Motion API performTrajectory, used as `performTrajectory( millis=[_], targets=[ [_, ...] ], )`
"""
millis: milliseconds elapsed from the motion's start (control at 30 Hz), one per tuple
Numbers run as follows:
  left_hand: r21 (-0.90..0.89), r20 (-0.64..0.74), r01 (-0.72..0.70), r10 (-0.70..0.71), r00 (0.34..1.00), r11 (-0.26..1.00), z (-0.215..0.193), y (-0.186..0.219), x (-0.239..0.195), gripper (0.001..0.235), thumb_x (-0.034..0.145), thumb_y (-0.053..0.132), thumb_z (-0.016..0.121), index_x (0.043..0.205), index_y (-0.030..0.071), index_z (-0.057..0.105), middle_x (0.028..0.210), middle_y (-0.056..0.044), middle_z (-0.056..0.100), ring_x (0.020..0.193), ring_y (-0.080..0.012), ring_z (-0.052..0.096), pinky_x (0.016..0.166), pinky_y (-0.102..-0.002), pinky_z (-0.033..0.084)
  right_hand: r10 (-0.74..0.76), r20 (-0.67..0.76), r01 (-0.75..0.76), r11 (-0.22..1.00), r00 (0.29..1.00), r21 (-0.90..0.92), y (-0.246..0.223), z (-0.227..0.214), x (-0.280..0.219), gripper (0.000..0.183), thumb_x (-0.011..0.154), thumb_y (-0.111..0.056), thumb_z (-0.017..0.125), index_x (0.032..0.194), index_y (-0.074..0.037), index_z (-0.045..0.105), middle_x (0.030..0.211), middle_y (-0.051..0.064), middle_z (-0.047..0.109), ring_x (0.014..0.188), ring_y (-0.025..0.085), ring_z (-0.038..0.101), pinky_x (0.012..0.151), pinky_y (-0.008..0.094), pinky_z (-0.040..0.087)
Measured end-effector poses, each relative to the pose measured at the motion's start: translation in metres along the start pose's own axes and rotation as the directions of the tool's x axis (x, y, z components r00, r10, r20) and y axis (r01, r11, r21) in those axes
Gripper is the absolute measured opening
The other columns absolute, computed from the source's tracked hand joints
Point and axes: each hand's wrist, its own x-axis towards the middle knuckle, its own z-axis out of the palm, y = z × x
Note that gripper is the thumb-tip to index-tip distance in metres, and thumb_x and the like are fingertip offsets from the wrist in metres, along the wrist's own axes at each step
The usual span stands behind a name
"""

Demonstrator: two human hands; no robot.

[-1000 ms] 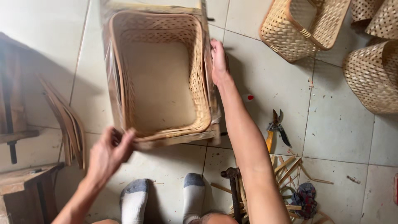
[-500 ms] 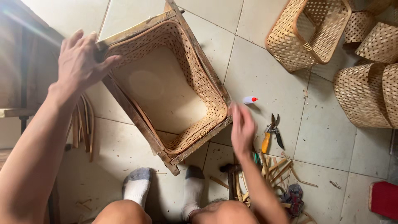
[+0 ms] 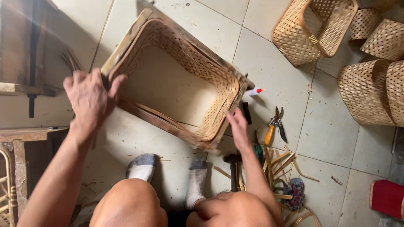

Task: The person assembles a rectangular woven basket by fitting a pre-woven body into a wooden frame, then secures and trims bamboo strips along the rim using a hammer and scissors.

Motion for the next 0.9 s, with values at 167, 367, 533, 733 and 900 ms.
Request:
performTrajectory(
  millis=[167,367,533,733,900],
  targets=[
    [-0.068,0.286,0.156,-0.131,0.949,0.985,-0.057,0.035,-0.073,0.055,0.100,0.064,0.062,0.090,0.010,0.069,0.075,-0.012,0.069,0.087,-0.0317,0.065,0.086,-0.047,0.047,-0.133,-0.040,0.118,0.960,0.990,-0.253,-0.038,-0.010,0.041,0.105,0.090,-0.056,0.065,0.159,0.006,0.017,0.163,0.031,0.025,0.154,0.034,0.029,0.124,0.046,0.024],
    [-0.167,0.269,0.049,-0.003,0.963,0.985,-0.061,0.025,-0.042,0.066,0.101,0.061,0.066,0.135,0.005,0.062,0.112,-0.021,0.068,0.113,-0.0360,0.062,0.105,-0.049,0.043,-0.698,0.145,0.552,0.403,0.701,-0.730,-0.084,0.039,0.076,0.087,0.091,-0.035,0.085,0.157,-0.002,0.040,0.165,0.020,0.035,0.155,0.036,0.031,0.129,0.050,0.023],
    [-0.008,-0.018,-0.317,0.317,0.948,0.948,0.014,0.066,0.099,0.110,0.079,0.076,0.073,0.150,-0.004,0.048,0.150,-0.025,0.051,0.142,-0.0371,0.040,0.116,-0.056,0.027,-0.697,0.330,0.625,0.215,0.636,-0.750,-0.116,0.100,0.146,0.082,0.083,-0.037,0.088,0.147,-0.004,0.048,0.151,0.019,0.051,0.142,0.035,0.044,0.122,0.055,0.021],
    [-0.145,0.289,-0.308,0.338,0.896,0.940,0.091,0.085,0.160,0.075,0.085,0.079,0.073,0.100,0.005,0.072,0.099,-0.013,0.075,0.093,-0.0267,0.071,0.093,-0.044,0.051,-0.723,0.296,0.645,0.263,0.624,-0.718,-0.103,0.111,0.174,0.062,0.084,-0.025,0.086,0.140,-0.009,0.062,0.132,0.016,0.069,0.120,0.029,0.066,0.114,0.048,0.041],
    [-0.157,0.118,-0.412,0.431,0.894,0.897,0.093,0.077,0.153,0.060,0.089,0.073,0.075,0.087,0.013,0.073,0.090,-0.005,0.075,0.088,-0.0216,0.071,0.089,-0.040,0.052,-0.704,0.243,0.601,0.316,0.667,-0.734,-0.093,0.112,0.174,0.052,0.084,-0.025,0.086,0.131,-0.013,0.069,0.125,0.010,0.073,0.108,0.025,0.068,0.101,0.043,0.050]
  ],
)
